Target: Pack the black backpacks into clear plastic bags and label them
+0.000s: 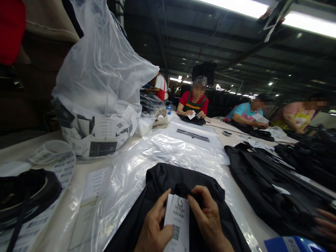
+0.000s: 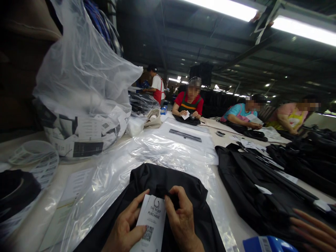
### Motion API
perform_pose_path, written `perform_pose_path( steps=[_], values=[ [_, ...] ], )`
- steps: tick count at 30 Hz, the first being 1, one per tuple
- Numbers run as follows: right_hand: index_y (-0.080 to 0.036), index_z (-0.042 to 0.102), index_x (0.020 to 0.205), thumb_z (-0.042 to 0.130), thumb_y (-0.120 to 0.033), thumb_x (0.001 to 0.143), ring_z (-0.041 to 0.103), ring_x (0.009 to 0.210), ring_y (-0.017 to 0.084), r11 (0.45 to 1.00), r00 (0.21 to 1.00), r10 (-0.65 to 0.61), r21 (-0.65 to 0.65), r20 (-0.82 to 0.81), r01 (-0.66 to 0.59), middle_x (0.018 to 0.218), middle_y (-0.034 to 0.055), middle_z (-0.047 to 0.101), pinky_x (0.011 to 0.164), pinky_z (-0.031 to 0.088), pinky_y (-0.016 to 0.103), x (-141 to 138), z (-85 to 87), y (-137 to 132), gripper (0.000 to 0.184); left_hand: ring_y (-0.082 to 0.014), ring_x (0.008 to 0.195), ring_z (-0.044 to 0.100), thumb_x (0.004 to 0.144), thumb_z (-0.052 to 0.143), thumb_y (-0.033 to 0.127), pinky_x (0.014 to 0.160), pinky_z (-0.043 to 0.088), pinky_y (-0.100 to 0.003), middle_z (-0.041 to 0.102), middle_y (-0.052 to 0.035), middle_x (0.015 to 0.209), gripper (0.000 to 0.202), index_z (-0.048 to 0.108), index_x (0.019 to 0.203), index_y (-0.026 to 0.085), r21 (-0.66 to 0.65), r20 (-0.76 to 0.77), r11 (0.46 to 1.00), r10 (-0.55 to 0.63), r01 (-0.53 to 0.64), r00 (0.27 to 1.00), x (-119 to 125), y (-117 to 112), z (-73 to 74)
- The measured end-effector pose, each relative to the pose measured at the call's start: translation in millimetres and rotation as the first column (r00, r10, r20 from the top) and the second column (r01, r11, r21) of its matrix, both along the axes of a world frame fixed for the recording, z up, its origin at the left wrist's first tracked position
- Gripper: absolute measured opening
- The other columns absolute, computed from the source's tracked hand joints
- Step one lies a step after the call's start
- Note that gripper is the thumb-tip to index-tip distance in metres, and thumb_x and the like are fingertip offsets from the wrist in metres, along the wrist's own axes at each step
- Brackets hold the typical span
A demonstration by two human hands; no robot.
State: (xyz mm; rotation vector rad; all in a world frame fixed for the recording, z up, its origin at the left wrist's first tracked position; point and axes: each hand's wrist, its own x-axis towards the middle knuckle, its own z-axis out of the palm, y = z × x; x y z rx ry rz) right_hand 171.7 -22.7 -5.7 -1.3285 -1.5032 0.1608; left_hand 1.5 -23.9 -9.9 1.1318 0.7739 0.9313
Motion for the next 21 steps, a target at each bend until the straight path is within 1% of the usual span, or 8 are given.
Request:
perform_pose_path(
  steps=[3,6,9,12,14,16,19,21],
  values=[
    [-0.02,0.054,0.08,0.055,-0.025,0.08,0.056,0.062,0.012,0.996,0.999,-0.019,0.088,0.044,0.015,0.068,-0.002,0.056,0.056,0.047,0.019,-1.6,2.2,0.3,0.005,-0.0148,0.062,0.056,0.059,0.053,0.021,0.056,0.041,-0.024,0.067,-0.0065,0.09,0.083,0.026,0.137,0.009,-0.046,0.013,0.999,0.013,-0.012,1.0,0.0,0.2,2.2],
    [-0.02,0.054,0.074,0.056,-0.023,0.078,0.053,0.056,0.01,0.991,0.999,-0.029,0.134,0.028,0.025,0.063,-0.0034,0.054,0.052,0.044,0.018,-4.1,4.9,0.0,0.006,-0.0144,0.061,0.055,0.059,0.053,0.021,0.054,0.039,-0.024,0.066,-0.0073,0.09,0.08,0.031,0.134,0.009,-0.048,-0.006,0.998,0.038,-0.038,0.999,0.7,-0.9,5.0],
    [-0.02,0.055,0.067,0.059,-0.027,0.076,0.049,0.05,0.009,0.996,0.998,-0.05,0.073,-0.039,0.053,0.057,-0.0043,0.051,0.047,0.041,0.017,-6.0,6.5,0.0,0.012,-0.0149,0.062,0.055,0.058,0.052,0.021,0.053,0.039,-0.024,0.066,-0.0073,0.088,0.075,0.036,0.131,0.008,-0.049,-0.021,0.998,0.042,-0.043,0.999,1.1,-2.1,7.4],
    [-0.019,0.058,0.061,0.062,-0.033,0.074,0.047,0.045,0.01,0.996,0.993,-0.048,-0.083,-0.108,0.039,0.051,-0.0037,0.052,0.042,0.039,0.019,-6.9,7.9,1.6,0.019,-0.0137,0.059,0.053,0.057,0.051,0.02,0.051,0.036,-0.023,0.065,-0.0051,0.081,0.074,0.039,0.129,0.008,-0.048,-0.03,0.999,0.023,-0.024,0.999,0.6,-2.0,7.2],
    [-0.019,0.061,0.06,0.062,-0.037,0.073,0.048,0.045,0.01,0.983,0.99,-0.038,-0.181,-0.133,0.013,0.051,-0.0024,0.055,0.042,0.039,0.019,-7.4,8.6,3.0,0.023,-0.0134,0.058,0.052,0.056,0.049,0.019,0.05,0.035,-0.022,0.063,-0.0017,0.073,0.08,0.034,0.134,0.009,-0.054,-0.028,0.998,0.013,-0.014,1.0,-0.2,-1.4,5.6],
    [-0.019,0.064,0.061,0.06,-0.04,0.074,0.051,0.047,0.012,0.972,0.991,-0.037,-0.233,-0.13,0.006,0.054,-0.001,0.059,0.043,0.04,0.02,-7.4,8.3,4.0,0.025,-0.0125,0.054,0.05,0.055,0.048,0.018,0.049,0.034,-0.022,0.06,0.0019,0.066,0.086,0.027,0.138,0.012,-0.064,-0.021,0.998,0.008,-0.009,1.0,-0.7,-0.8,3.7],
    [-0.02,0.066,0.068,0.057,-0.043,0.077,0.053,0.048,0.013,0.974,0.994,-0.091,-0.215,-0.056,0.077,0.057,-0.0005,0.061,0.045,0.041,0.022,-5.0,4.1,4.2,0.027,-0.0107,0.05,0.047,0.055,0.047,0.019,0.047,0.032,-0.021,0.059,0.0031,0.063,0.086,0.028,0.138,0.013,-0.083,-0.022,0.997,-0.001,-0.001,1.0,-0.6,-0.8,2.4],
    [-0.021,0.065,0.075,0.057,-0.043,0.078,0.054,0.049,0.013,0.975,0.982,-0.182,-0.118,0.044,0.186,0.057,-0.0013,0.059,0.047,0.042,0.023,-1.5,-0.3,4.2,0.024,-0.0107,0.05,0.047,0.054,0.047,0.019,0.046,0.032,-0.021,0.06,0.0019,0.065,0.084,0.033,0.136,0.012,-0.097,-0.024,0.995,-0.001,-0.001,1.0,-0.1,-1.2,2.8]
  ],
)
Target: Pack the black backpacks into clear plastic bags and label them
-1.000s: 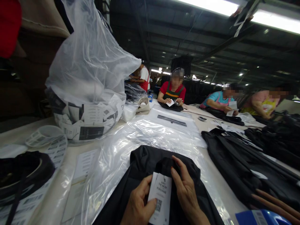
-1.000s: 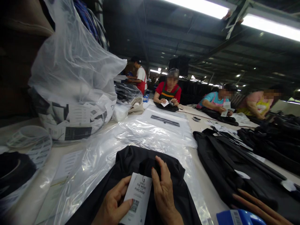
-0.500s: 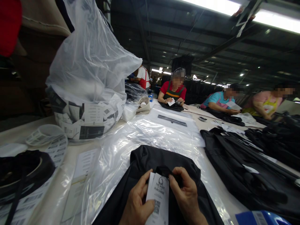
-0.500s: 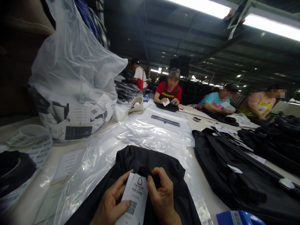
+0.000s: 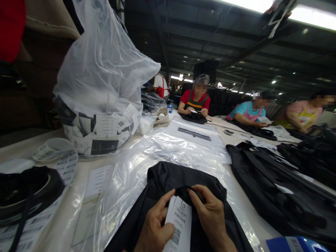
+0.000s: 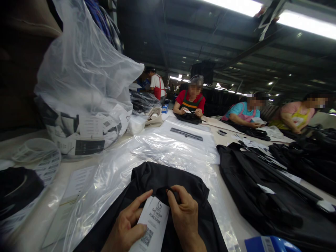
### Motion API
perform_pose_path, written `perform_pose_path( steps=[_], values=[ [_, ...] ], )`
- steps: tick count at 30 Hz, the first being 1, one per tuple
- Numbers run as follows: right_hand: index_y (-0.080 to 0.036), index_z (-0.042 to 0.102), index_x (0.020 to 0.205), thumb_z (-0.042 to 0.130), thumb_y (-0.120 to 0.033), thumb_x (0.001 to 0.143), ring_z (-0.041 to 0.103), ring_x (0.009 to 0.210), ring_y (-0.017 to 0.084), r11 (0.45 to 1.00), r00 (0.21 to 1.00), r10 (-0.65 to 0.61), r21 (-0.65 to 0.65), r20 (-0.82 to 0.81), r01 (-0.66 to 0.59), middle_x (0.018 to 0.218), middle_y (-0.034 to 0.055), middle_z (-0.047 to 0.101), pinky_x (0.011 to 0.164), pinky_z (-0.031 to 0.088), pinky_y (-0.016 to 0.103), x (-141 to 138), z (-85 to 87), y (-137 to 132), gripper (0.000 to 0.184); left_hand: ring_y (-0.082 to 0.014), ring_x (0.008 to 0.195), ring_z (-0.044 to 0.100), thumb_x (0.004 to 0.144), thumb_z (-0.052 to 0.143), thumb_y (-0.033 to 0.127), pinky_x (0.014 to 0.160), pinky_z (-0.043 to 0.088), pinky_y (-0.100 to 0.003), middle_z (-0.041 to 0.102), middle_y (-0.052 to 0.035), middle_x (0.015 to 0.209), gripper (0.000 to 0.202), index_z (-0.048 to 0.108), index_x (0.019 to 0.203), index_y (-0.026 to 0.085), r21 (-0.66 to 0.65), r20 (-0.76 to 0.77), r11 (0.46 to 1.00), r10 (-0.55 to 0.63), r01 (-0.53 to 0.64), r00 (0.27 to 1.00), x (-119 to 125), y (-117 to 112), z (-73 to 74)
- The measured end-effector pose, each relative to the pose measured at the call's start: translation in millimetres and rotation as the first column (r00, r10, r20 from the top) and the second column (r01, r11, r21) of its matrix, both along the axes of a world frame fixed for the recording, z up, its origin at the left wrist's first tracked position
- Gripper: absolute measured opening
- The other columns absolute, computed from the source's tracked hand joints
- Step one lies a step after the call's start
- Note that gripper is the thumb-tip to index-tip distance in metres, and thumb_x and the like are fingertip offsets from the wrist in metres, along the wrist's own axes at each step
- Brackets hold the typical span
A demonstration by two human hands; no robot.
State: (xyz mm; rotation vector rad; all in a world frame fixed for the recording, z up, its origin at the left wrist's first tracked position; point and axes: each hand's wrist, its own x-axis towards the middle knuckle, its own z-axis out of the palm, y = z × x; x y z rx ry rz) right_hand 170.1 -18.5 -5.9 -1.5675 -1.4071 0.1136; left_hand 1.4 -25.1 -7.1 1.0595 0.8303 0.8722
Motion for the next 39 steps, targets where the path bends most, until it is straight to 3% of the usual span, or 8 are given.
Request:
perform_pose_path(
  steps=[6,9,13,18,24,32,36,39],
  values=[
    [-0.021,0.06,0.083,0.051,-0.026,0.085,0.058,0.074,0.017,0.957,0.882,-0.136,0.289,0.452,-0.001,0.078,0.0023,0.062,0.075,0.044,0.033,9,-6.1,4,0.01,-0.0112,0.048,0.048,0.053,0.05,0.019,0.045,0.032,-0.02,0.062,0.0007,0.062,0.083,0.035,0.134,0.01,-0.031,0.038,0.999,0.04,-0.039,0.998,-2,2,2.3],
    [-0.02,0.058,0.087,0.049,-0.02,0.085,0.058,0.081,0.017,0.95,0.809,-0.164,0.312,0.565,-0.025,0.085,0.0035,0.063,0.091,0.036,0.04,10,-5.1,5,0.009,-0.0122,0.046,0.05,0.053,0.054,0.019,0.044,0.033,-0.021,0.064,-0.001,0.062,0.088,0.029,0.137,0.008,-0.116,0.133,0.991,0.074,-0.059,0.988,-6,6,3.1],
    [-0.021,0.057,0.09,0.051,-0.017,0.083,0.058,0.086,0.017,0.965,0.796,-0.063,0.24,0.603,-0.106,0.086,0.0006,0.064,0.099,0.028,0.042,6,-0.8,3,0.01,-0.0155,0.05,0.057,0.053,0.06,0.019,0.048,0.039,-0.023,0.068,-0.0044,0.069,0.093,0.025,0.138,0.009,-0.198,0.258,0.973,0.17,-0.12,0.951,-8,9,2.0],
    [-0.021,0.057,0.088,0.05,-0.016,0.08,0.058,0.087,0.018,0.971,0.823,-0.01,0.202,0.568,-0.128,0.089,0.0019,0.064,0.098,0.028,0.042,1,3.7,-1,0.012,-0.0169,0.052,0.059,0.054,0.062,0.019,0.049,0.042,-0.024,0.069,-0.0045,0.072,0.092,0.027,0.138,0.01,-0.208,0.273,0.968,0.193,-0.138,0.943,-8,10,-1.5],
    [-0.021,0.06,0.096,0.05,-0.015,0.082,0.058,0.086,0.018,0.978,0.741,-0.054,0.184,0.669,-0.095,0.096,0.0035,0.067,0.089,0.033,0.038,8,-4.4,3,0.019,-0.0164,0.05,0.058,0.053,0.059,0.018,0.046,0.039,-0.023,0.068,-0.0028,0.069,0.093,0.025,0.139,0.011,-0.194,0.237,0.975,0.155,-0.11,0.959,-8,11,-1.6],
    [-0.019,0.057,0.085,0.051,-0.013,0.081,0.057,0.096,0.023,0.968,0.624,-0.147,0.241,0.768,-0.068,0.086,0.0018,0.067,0.104,0.02,0.054,6,-1.4,-1,0.01,-0.015,0.048,0.056,0.054,0.059,0.019,0.045,0.036,-0.021,0.067,-0.0032,0.066,0.092,0.024,0.138,0.009,-0.163,0.225,0.982,0.129,-0.093,0.966,-7,10,-1.1],
    [-0.017,0.054,0.084,0.04,-0.007,0.083,0.057,0.092,0.02,0.957,0.655,-0.182,0.284,0.733,-0.052,0.084,0.0056,0.065,0.099,0.032,0.045,-1,-5.2,1,0.018,-0.0156,0.048,0.056,0.054,0.06,0.02,0.045,0.037,-0.022,0.067,-0.0034,0.067,0.093,0.023,0.139,0.008,-0.166,0.228,0.981,0.135,-0.098,0.964,-7,10,-0.4],
    [-0.016,0.053,0.087,0.035,-0.005,0.083,0.054,0.072,0.019,0.962,0.642,-0.211,0.274,0.737,0.002,0.073,0.0052,0.059,0.08,0.041,0.038,-4,-10.2,4,0.022,-0.0162,0.049,0.057,0.054,0.061,0.02,0.045,0.037,-0.022,0.068,-0.0046,0.07,0.093,0.024,0.139,0.009,-0.172,0.228,0.981,0.133,-0.095,0.964,-7,10,-1.1]
  ],
)
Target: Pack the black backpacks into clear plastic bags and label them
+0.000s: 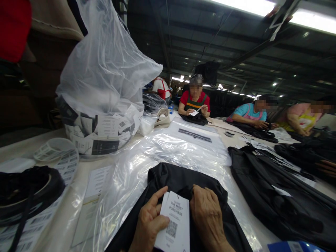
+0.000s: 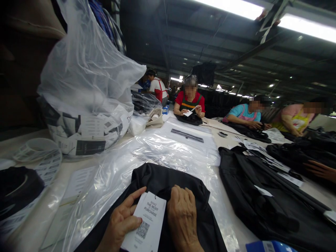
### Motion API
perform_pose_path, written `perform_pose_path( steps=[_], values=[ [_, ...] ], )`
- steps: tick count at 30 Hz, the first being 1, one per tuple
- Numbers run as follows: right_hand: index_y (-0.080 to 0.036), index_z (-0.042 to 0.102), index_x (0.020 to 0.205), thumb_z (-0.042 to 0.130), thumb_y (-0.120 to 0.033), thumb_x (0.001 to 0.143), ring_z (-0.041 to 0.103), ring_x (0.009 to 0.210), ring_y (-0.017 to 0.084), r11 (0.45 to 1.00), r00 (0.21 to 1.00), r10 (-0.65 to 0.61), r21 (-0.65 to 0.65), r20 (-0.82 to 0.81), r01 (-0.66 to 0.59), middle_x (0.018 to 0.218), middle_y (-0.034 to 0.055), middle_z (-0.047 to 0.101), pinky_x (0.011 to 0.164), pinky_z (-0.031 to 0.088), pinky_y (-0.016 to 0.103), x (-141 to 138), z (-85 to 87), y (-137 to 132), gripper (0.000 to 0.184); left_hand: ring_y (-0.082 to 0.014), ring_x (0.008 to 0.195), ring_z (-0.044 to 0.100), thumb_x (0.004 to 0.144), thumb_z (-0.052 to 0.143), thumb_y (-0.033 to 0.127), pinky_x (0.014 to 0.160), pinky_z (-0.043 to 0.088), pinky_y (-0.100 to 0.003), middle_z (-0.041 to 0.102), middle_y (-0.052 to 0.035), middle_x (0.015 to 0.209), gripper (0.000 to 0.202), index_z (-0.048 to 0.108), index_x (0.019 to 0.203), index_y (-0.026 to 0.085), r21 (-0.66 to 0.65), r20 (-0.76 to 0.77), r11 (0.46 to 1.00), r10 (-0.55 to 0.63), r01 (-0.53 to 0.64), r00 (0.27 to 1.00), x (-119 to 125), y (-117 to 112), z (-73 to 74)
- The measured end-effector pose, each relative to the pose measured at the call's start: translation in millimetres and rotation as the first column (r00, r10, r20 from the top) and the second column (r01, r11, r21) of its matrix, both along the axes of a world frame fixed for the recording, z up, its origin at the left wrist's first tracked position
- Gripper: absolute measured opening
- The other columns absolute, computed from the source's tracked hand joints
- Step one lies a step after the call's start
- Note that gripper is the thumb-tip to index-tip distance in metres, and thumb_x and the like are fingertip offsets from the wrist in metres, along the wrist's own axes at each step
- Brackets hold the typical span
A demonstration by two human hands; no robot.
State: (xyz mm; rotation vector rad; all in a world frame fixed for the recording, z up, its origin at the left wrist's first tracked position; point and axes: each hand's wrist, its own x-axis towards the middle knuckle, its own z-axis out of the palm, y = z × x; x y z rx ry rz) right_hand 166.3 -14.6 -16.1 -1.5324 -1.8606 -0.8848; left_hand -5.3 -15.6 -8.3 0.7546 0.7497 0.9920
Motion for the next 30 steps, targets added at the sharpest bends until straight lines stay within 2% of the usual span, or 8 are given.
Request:
perform_pose_path(
  steps=[2,4,7,13,19,22,27,30],
  values=[
    [-0.015,0.053,0.088,0.034,-0.005,0.083,0.047,0.06,0.018,0.999,0.999,-0.029,-0.022,0.031,0.03,0.062,0.0018,0.051,0.068,0.039,0.035,0,-1.8,1,0.022,-0.0168,0.05,0.058,0.054,0.062,0.02,0.046,0.037,-0.023,0.068,-0.0047,0.071,0.093,0.025,0.139,0.01,0.001,0.007,1.0,-0.003,0.003,1.0,0,0,-1.0],
    [-0.014,0.053,0.091,0.033,-0.005,0.084,0.043,0.057,0.017,0.999,0.998,-0.029,-0.031,0.059,0.031,0.059,0.0002,0.047,0.064,0.035,0.033,2,-1.6,2,0.023,-0.0172,0.051,0.058,0.055,0.062,0.02,0.047,0.038,-0.023,0.068,-0.0046,0.071,0.092,0.027,0.139,0.011,0.002,0.008,1.0,-0.006,0.006,1.0,0,0,-2.3],
    [-0.015,0.054,0.089,0.033,-0.008,0.086,0.042,0.057,0.016,1.0,0.998,-0.001,-0.014,0.068,0.002,0.059,0.0001,0.048,0.064,0.032,0.032,4,0.4,3,0.023,-0.0171,0.053,0.059,0.054,0.063,0.02,0.049,0.039,-0.023,0.068,-0.0042,0.072,0.09,0.029,0.138,0.012,0.004,0.02,1.0,-0.011,0.011,1.0,0,0,-4.8],
    [-0.022,0.045,0.062,0.038,-0.016,0.09,0.04,0.054,0.016,0.998,0.999,0.039,-0.043,-0.013,-0.04,0.055,-0.0012,0.045,0.062,0.027,0.03,8,-0.6,1,0.029,-0.0161,0.049,0.057,0.055,0.064,0.021,0.047,0.037,-0.023,0.067,-0.0045,0.069,0.094,0.024,0.139,0.01,0.011,0.051,0.999,-0.034,0.033,0.998,0,1,-10.2],
    [-0.022,0.043,0.056,0.032,-0.03,0.094,0.04,0.05,0.016,1.0,1.0,-0.024,-0.012,-0.005,0.024,0.05,-0.0006,0.045,0.059,0.025,0.031,7,-0.5,0,0.04,-0.0163,0.052,0.057,0.054,0.064,0.021,0.048,0.039,-0.023,0.067,-0.0042,0.07,0.094,0.026,0.139,0.012,-0.005,0.059,0.999,-0.041,0.041,0.997,0,1,-11.4],
    [-0.023,0.042,0.053,0.035,-0.036,0.093,0.04,0.049,0.016,0.998,0.998,-0.062,-0.001,0.01,0.062,0.048,-0.0007,0.045,0.058,0.024,0.032,6,0.0,0,0.043,-0.0165,0.051,0.058,0.054,0.065,0.022,0.048,0.039,-0.023,0.067,-0.0043,0.07,0.094,0.026,0.139,0.012,-0.001,0.054,0.999,-0.045,0.045,0.998,0,2,-12.1],
    [-0.022,0.045,0.057,0.04,-0.028,0.091,0.041,0.051,0.015,0.999,1.0,0.001,-0.036,-0.009,-0.001,0.051,-0.0014,0.045,0.059,0.028,0.031,9,-2.3,3,0.035,-0.0156,0.05,0.057,0.055,0.063,0.022,0.047,0.039,-0.023,0.068,-0.0051,0.072,0.094,0.025,0.14,0.011,0.003,0.054,0.998,-0.057,0.057,0.997,-1,2,-11.0],
    [-0.018,0.057,0.079,0.044,-0.019,0.087,0.05,0.063,0.018,1.0,0.999,0.011,-0.02,-0.036,-0.012,0.066,0.0026,0.055,0.066,0.035,0.033,12,-2.9,4,0.015,-0.015,0.05,0.056,0.056,0.061,0.022,0.047,0.037,-0.022,0.067,-0.0044,0.07,0.091,0.026,0.139,0.01,0.032,-0.018,0.996,-0.078,0.079,0.997,-2,1,-8.2]
  ],
)
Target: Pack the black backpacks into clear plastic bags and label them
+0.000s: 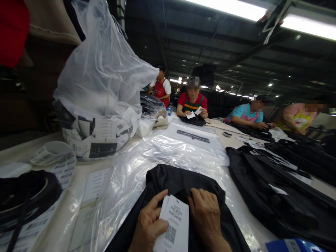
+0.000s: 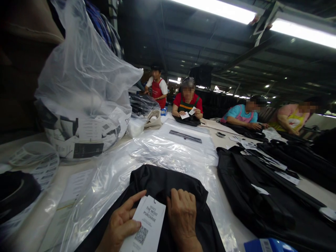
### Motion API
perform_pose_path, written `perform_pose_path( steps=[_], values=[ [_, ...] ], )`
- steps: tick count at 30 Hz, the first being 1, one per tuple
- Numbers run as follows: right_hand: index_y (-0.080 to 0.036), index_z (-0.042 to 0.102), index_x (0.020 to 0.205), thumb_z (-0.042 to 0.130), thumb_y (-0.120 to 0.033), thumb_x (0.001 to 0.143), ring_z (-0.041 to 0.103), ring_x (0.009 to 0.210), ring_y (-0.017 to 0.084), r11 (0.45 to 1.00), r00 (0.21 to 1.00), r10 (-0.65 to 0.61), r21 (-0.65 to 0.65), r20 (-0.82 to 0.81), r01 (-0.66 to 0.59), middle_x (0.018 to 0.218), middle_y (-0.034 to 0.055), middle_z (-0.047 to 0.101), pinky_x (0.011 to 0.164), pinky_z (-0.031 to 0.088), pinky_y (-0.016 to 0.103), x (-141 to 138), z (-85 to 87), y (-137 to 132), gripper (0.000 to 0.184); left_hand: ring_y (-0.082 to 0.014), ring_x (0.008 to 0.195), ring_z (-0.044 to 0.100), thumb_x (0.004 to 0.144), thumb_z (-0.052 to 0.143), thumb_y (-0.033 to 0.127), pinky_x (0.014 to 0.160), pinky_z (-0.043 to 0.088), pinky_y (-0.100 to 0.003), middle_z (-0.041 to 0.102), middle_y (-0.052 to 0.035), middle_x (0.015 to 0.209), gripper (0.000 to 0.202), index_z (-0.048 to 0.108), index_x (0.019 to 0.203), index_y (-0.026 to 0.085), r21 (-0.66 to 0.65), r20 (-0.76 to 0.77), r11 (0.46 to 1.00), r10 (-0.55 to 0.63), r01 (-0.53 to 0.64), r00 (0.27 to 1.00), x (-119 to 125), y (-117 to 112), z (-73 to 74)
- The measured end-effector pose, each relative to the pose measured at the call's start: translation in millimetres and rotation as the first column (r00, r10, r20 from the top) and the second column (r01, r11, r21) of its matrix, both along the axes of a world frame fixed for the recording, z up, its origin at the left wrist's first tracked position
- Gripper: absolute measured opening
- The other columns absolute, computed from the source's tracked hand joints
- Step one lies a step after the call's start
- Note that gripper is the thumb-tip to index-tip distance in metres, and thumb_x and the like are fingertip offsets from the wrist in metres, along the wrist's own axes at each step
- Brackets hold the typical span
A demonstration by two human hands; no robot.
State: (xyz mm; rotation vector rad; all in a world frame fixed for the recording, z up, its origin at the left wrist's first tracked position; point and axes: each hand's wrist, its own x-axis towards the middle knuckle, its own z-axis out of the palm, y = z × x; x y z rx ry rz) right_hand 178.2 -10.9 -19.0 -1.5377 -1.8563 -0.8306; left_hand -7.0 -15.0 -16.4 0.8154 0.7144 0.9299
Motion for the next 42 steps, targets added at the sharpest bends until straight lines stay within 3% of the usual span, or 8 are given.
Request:
perform_pose_path(
  steps=[5,10,16,21,25,31,36,42],
  values=[
    [-0.015,0.052,0.111,0.043,-0.006,0.076,0.053,0.101,0.025,0.989,0.988,0.09,0.129,-0.123,-0.074,0.104,0.0102,0.059,0.098,0.031,0.053,-2,6.7,-3,0.037,-0.0141,0.05,0.054,0.059,0.055,0.021,0.047,0.035,-0.021,0.063,-0.0008,0.062,0.079,0.035,0.134,0.01,0.124,-0.206,0.99,-0.043,0.069,0.978,2,-5,4.4],
    [-0.019,0.054,0.105,0.046,-0.003,0.078,0.054,0.095,0.02,0.961,0.945,0.214,0.229,-0.248,-0.158,0.099,0.0078,0.058,0.083,0.046,0.04,-8,16.3,-11,0.032,-0.0124,0.05,0.049,0.06,0.049,0.015,0.049,0.035,-0.021,0.058,0.0031,0.057,0.067,0.044,0.127,0.01,0.298,-0.396,0.945,-0.004,0.133,0.918,6,-7,3.2],
    [-0.018,0.056,0.095,0.048,-0.007,0.081,0.061,0.076,0.013,0.97,0.924,0.242,0.101,-0.297,-0.221,0.085,0.0049,0.06,0.067,0.052,0.024,-9,13.0,-11,0.02,-0.0119,0.054,0.052,0.062,0.043,0.01,0.053,0.039,-0.021,0.061,0.0026,0.062,0.063,0.046,0.125,0.011,0.39,-0.516,0.902,0.047,0.186,0.855,9,-5,2.5],
    [-0.018,0.05,0.123,0.037,-0.001,0.083,0.056,0.111,0.018,0.947,0.931,0.305,-0.037,-0.201,-0.319,0.128,0.0132,0.052,0.089,0.05,0.027,-5,4.0,-4,0.046,-0.0116,0.052,0.05,0.058,0.041,0.01,0.052,0.038,-0.021,0.061,0.0032,0.062,0.064,0.046,0.123,0.011,0.421,-0.52,0.882,0.044,0.211,0.853,9,-4,1.0],
    [-0.02,0.039,0.135,0.03,0.003,0.077,0.058,0.108,0.02,0.934,0.952,0.263,-0.207,-0.154,-0.291,0.142,0.0127,0.039,0.085,0.052,0.033,-3,-1.3,0,0.063,-0.012,0.05,0.05,0.056,0.041,0.012,0.05,0.037,-0.022,0.059,0.0035,0.058,0.065,0.046,0.12,0.01,0.353,-0.498,0.911,-0.009,0.212,0.867,8,-4,2.5],
    [-0.018,0.052,0.123,0.032,0.002,0.077,0.06,0.09,0.022,0.959,0.974,0.197,-0.186,-0.109,-0.215,0.104,0.0093,0.065,0.077,0.054,0.037,-3,-8.2,4,0.054,-0.011,0.048,0.047,0.055,0.044,0.014,0.046,0.036,-0.02,0.056,0.0051,0.057,0.067,0.043,0.122,0.01,0.279,-0.438,0.941,-0.051,0.189,0.897,8,-4,2.8],
    [-0.017,0.056,0.108,0.037,-0.008,0.088,0.059,0.077,0.017,0.957,0.947,0.236,-0.114,-0.218,-0.265,0.087,0.0067,0.063,0.068,0.052,0.029,-2,-8.0,4,0.029,-0.0112,0.05,0.047,0.055,0.044,0.014,0.049,0.036,-0.021,0.055,0.0044,0.056,0.066,0.045,0.121,0.01,0.308,-0.454,0.933,-0.025,0.184,0.891,8,-3,-0.8],
    [-0.018,0.056,0.086,0.045,-0.021,0.09,0.054,0.066,0.015,0.956,0.967,0.185,-0.198,-0.177,-0.219,0.069,0.0015,0.054,0.061,0.046,0.025,0,-7.1,1,0.012,-0.0119,0.048,0.049,0.054,0.046,0.015,0.047,0.035,-0.021,0.057,0.004,0.055,0.065,0.046,0.119,0.011,0.278,-0.404,0.947,-0.039,0.163,0.914,6,-2,-9.8]
  ],
)
